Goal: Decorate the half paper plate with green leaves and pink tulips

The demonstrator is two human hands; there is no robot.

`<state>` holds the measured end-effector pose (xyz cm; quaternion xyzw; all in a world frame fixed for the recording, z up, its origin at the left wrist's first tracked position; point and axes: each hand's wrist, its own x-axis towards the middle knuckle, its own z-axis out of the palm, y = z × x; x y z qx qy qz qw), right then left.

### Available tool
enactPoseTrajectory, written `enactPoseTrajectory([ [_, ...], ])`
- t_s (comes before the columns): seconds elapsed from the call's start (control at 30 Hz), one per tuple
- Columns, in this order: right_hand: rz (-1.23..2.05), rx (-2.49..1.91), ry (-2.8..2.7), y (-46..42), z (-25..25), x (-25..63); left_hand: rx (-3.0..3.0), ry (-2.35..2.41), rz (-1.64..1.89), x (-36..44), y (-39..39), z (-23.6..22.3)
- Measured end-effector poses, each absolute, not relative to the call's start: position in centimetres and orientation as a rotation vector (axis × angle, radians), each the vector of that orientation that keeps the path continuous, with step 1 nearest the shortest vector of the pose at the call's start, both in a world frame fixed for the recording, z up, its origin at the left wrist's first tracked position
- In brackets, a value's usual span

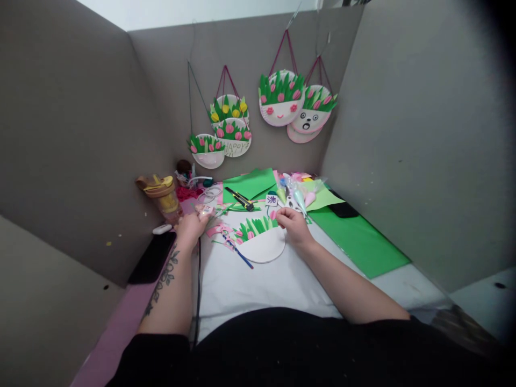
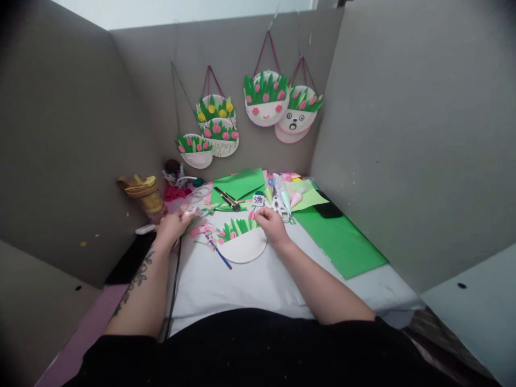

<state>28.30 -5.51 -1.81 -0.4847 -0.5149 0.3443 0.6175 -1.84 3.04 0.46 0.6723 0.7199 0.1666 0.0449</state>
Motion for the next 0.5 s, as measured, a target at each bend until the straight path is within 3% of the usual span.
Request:
enactPoseTrajectory([
  [0.23, 0.805, -1.098, -1.173, -5.3, -2.3, 28.5, 1.610, 1.565, 1.249, -2.5, 3.2, 0.2],
  [0.5, 0.811, -1.094, -1.167, -5.1, -2.5, 28.6, 1.043, 1.092, 1.547, -2.0, 4.4, 0.0],
])
